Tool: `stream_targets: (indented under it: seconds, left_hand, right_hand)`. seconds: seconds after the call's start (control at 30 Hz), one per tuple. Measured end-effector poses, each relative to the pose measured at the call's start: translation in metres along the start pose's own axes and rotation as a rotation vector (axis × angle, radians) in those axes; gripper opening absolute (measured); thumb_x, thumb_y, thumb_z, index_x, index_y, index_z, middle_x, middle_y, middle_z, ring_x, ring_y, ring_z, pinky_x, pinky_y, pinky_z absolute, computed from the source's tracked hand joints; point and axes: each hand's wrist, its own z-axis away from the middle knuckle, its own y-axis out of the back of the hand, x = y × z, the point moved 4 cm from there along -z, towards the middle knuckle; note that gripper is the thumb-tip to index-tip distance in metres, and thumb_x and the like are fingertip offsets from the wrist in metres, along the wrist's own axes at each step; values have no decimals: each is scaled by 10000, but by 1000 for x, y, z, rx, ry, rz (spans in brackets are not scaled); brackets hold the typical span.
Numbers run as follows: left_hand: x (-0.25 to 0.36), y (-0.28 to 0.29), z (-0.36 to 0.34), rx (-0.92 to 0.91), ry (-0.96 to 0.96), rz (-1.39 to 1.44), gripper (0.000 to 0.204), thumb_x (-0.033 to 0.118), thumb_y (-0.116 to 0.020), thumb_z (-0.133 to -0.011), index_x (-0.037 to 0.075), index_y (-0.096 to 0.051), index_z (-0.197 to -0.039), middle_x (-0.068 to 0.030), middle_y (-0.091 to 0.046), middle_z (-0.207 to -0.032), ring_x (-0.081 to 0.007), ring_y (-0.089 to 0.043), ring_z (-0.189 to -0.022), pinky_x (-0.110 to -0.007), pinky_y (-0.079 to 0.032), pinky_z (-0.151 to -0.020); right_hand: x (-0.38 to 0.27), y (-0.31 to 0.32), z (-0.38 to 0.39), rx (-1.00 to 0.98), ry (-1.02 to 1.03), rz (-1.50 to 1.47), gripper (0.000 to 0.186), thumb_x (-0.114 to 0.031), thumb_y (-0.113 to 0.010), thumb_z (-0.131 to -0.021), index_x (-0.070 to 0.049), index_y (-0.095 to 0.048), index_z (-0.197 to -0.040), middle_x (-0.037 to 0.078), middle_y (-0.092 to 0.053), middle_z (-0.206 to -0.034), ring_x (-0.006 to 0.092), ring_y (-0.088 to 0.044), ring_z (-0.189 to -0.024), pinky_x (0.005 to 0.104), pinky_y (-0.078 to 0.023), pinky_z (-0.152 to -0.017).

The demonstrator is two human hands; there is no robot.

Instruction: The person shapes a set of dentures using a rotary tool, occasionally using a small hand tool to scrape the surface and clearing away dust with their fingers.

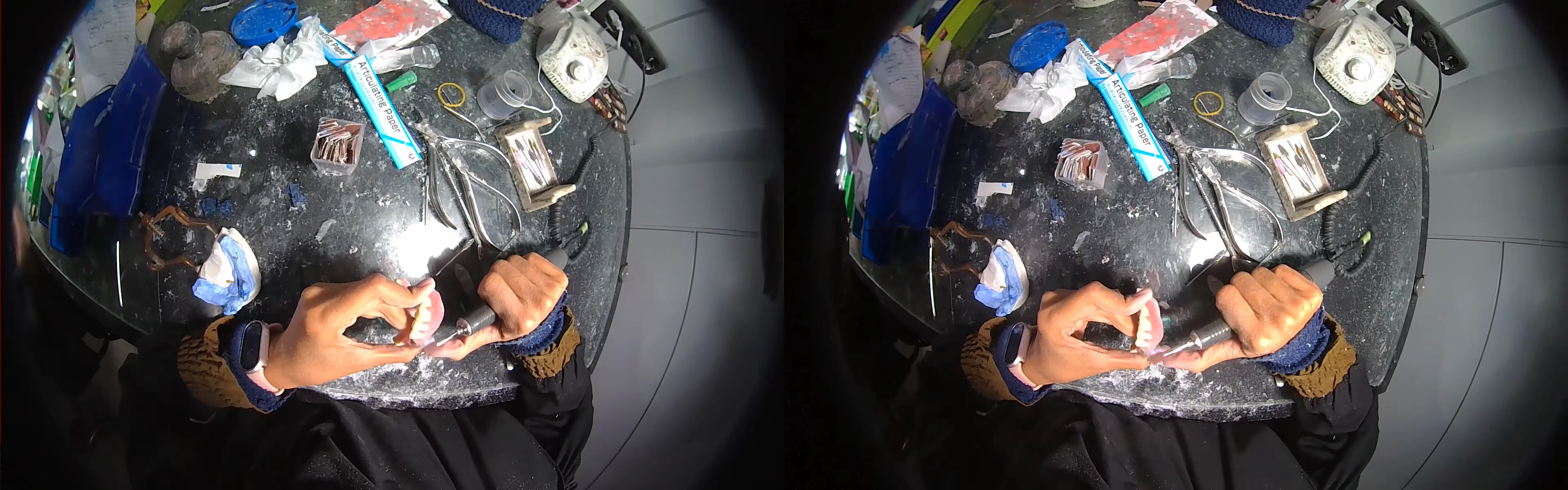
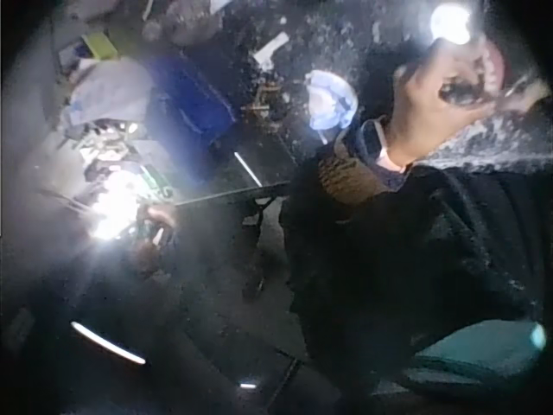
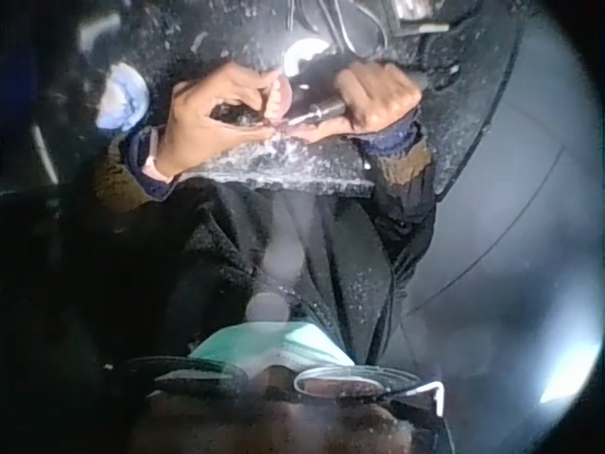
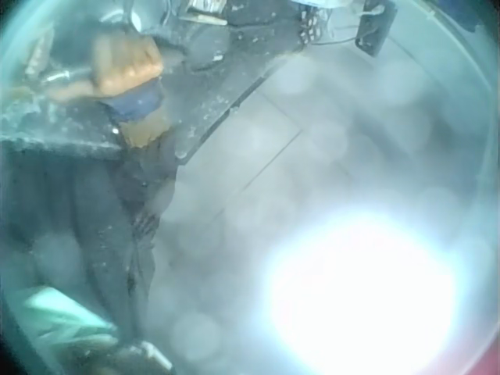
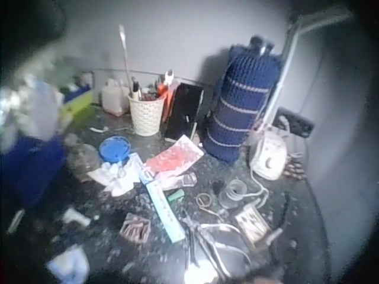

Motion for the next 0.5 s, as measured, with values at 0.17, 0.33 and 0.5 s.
stream_targets:
  seconds: [0.17,0.33,0.5]
  left_hand:
    - [1,-2,0,-17,14,18,464,-37,-779,-654,-39,-545,-1054,-100,-677,-822,-161,-689,-792,-255,-550,-696]
    - [3,-1,-1,-8,-23,-14,455,-33,-776,-659,-39,-546,-1051,-101,-676,-812,-156,-688,-784,-252,-547,-683]
    - [3,-2,-1,-16,2,-15,439,6,-817,-627,-38,-574,-991,-91,-679,-786,-138,-686,-752,-241,-543,-686]
  right_hand:
    - [1,1,-1,30,-46,5,738,-777,-677,-464,-66,-554,-618,1,-391,-508,142,-427,-388,261,-301,-368]
    - [2,3,-2,19,-46,19,748,-782,-673,-466,-59,-549,-611,-1,-374,-493,140,-436,-391,262,-297,-369]
    - [-1,5,-2,21,-20,29,755,-790,-660,-470,-57,-552,-616,3,-377,-497,138,-427,-389,263,-289,-371]
